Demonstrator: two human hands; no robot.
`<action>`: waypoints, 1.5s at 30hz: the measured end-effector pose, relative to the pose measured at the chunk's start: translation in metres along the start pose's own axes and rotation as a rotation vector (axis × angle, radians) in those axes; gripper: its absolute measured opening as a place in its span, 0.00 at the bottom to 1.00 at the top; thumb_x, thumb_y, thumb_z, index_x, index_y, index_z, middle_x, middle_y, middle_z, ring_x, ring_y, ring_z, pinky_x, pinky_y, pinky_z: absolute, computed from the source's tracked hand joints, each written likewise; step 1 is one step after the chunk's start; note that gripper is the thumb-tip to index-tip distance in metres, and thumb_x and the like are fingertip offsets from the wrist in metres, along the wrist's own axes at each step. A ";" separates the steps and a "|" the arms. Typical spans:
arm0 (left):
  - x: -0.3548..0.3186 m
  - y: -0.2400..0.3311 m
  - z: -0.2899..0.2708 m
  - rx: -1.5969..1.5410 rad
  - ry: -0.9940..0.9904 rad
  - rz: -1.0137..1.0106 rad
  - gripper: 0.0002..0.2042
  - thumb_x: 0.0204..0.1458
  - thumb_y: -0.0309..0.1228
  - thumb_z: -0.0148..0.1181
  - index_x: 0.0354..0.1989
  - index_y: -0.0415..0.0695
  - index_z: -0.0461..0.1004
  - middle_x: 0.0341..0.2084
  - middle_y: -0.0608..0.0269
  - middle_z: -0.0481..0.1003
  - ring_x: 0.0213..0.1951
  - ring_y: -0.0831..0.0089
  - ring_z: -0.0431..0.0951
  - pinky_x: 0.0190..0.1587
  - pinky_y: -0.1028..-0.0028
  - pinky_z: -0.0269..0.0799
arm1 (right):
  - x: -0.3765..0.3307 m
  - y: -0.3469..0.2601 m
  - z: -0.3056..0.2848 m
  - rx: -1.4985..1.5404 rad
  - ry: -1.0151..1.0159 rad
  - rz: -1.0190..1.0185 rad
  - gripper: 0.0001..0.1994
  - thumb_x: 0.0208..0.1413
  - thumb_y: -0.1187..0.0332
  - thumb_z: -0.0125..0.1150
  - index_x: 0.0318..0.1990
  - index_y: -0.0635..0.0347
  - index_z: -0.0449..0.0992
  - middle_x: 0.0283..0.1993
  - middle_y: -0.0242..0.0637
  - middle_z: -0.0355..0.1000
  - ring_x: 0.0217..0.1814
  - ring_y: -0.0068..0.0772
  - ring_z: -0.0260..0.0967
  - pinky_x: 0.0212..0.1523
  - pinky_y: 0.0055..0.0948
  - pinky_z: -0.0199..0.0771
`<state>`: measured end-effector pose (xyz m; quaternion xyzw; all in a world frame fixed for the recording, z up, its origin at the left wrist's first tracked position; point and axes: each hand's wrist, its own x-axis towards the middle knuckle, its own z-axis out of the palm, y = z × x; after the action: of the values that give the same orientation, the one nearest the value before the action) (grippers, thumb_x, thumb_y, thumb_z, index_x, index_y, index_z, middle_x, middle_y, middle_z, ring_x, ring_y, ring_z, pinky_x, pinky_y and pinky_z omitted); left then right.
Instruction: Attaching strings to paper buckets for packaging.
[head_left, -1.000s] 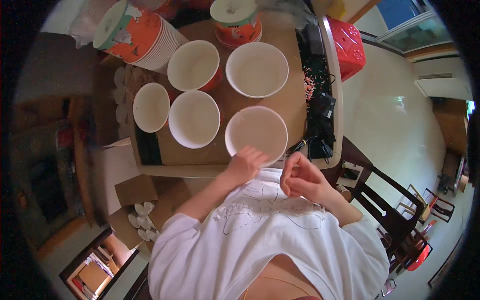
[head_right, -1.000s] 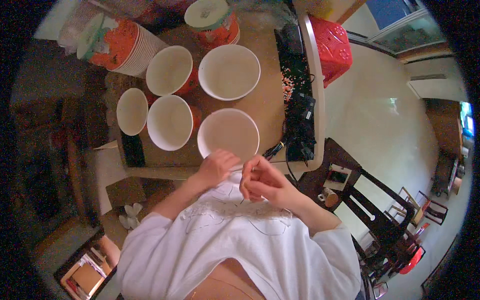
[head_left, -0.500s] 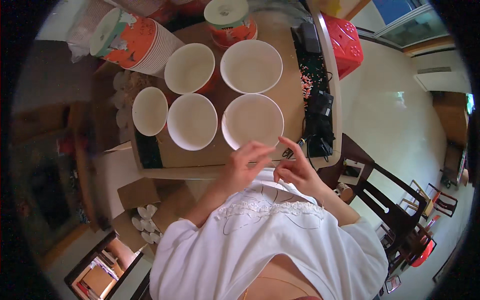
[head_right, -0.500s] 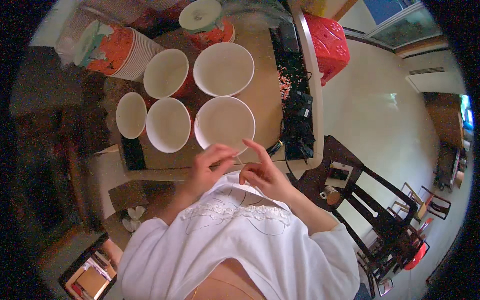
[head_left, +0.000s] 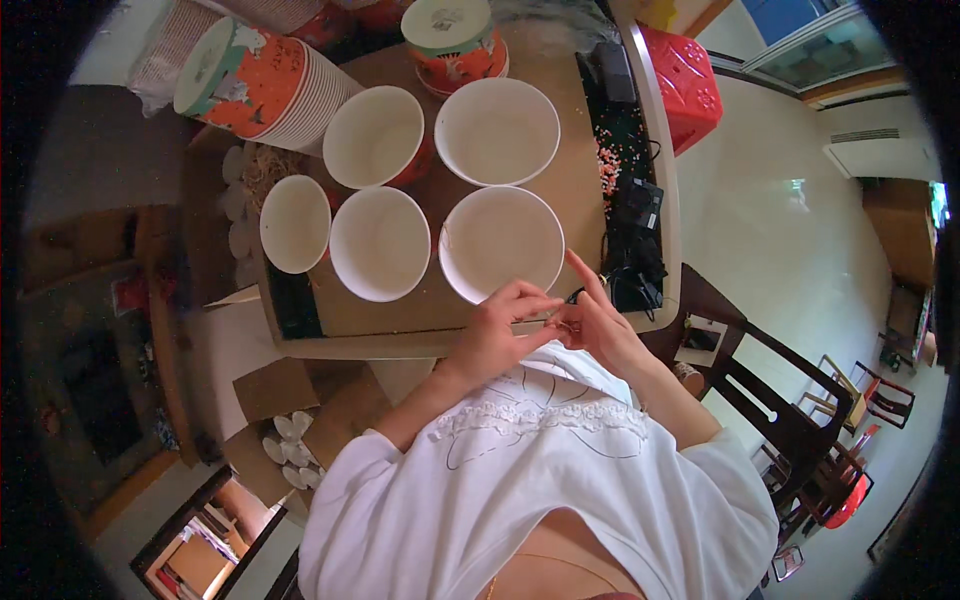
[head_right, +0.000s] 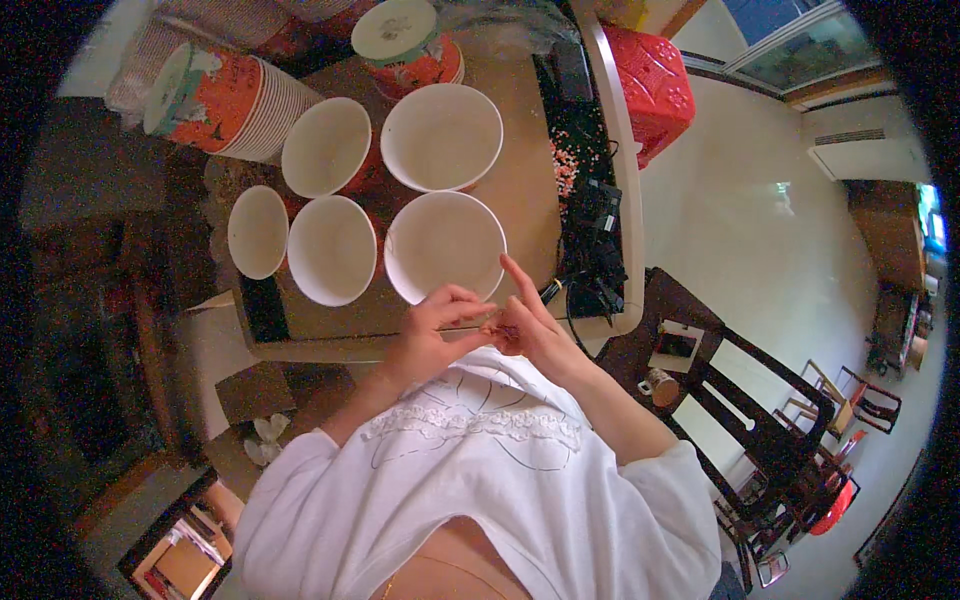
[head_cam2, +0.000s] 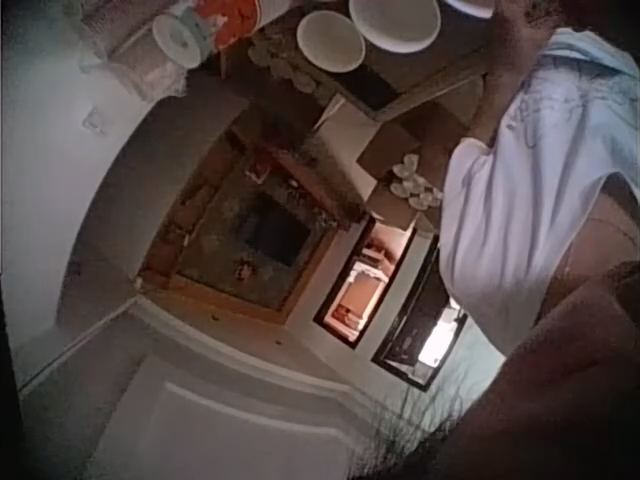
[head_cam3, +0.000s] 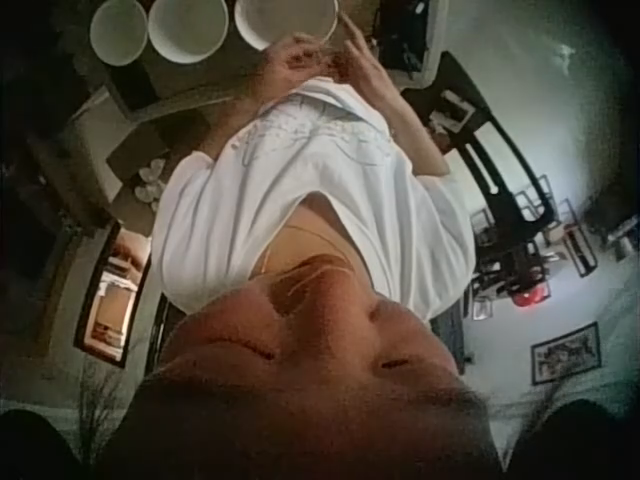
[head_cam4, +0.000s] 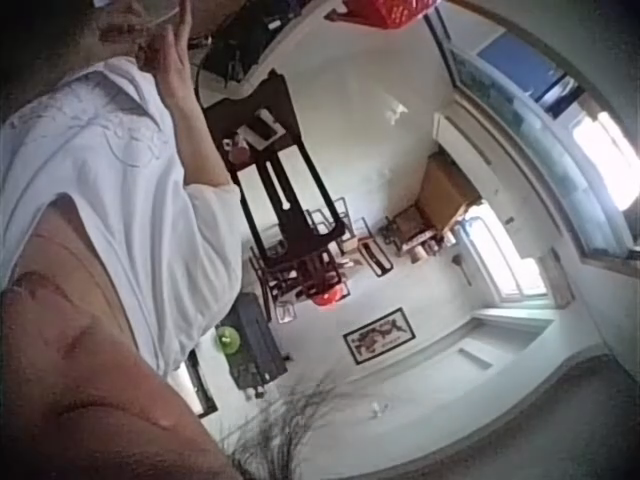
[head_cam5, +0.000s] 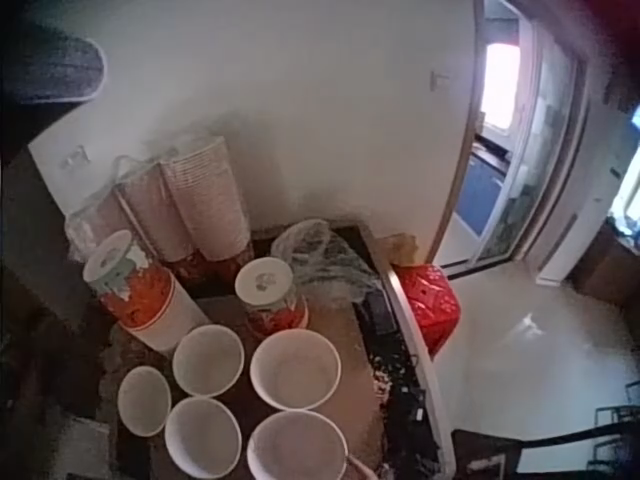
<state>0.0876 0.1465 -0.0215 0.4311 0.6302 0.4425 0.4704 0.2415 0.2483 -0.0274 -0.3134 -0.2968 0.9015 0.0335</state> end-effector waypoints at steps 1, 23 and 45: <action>0.000 0.002 0.001 0.073 -0.022 0.021 0.13 0.45 0.22 0.61 0.42 0.42 0.75 0.35 0.62 0.70 0.36 0.74 0.74 0.43 0.78 0.72 | 0.001 0.001 0.001 -0.005 0.042 -0.006 0.27 0.64 0.60 0.36 0.67 0.42 0.36 0.33 0.30 0.66 0.30 0.16 0.56 0.32 0.16 0.58; 0.007 -0.023 0.004 -0.194 0.132 -0.138 0.04 0.54 0.24 0.53 0.35 0.39 0.73 0.25 0.66 0.70 0.29 0.81 0.69 0.31 0.80 0.64 | 0.010 0.028 -0.014 -0.399 0.188 -0.246 0.04 0.54 0.73 0.58 0.33 0.64 0.70 0.27 0.27 0.68 0.30 0.13 0.62 0.31 0.14 0.63; 0.003 -0.039 0.011 -0.209 -0.031 -0.202 0.13 0.60 0.33 0.43 0.24 0.43 0.63 0.17 0.74 0.59 0.22 0.84 0.57 0.25 0.81 0.55 | 0.011 0.037 -0.013 -0.522 0.216 -0.298 0.04 0.55 0.74 0.56 0.33 0.64 0.68 0.27 0.26 0.66 0.28 0.11 0.59 0.28 0.13 0.61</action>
<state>0.0924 0.1422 -0.0617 0.3210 0.6134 0.4492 0.5647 0.2451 0.2275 -0.0617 -0.3583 -0.5556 0.7415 0.1147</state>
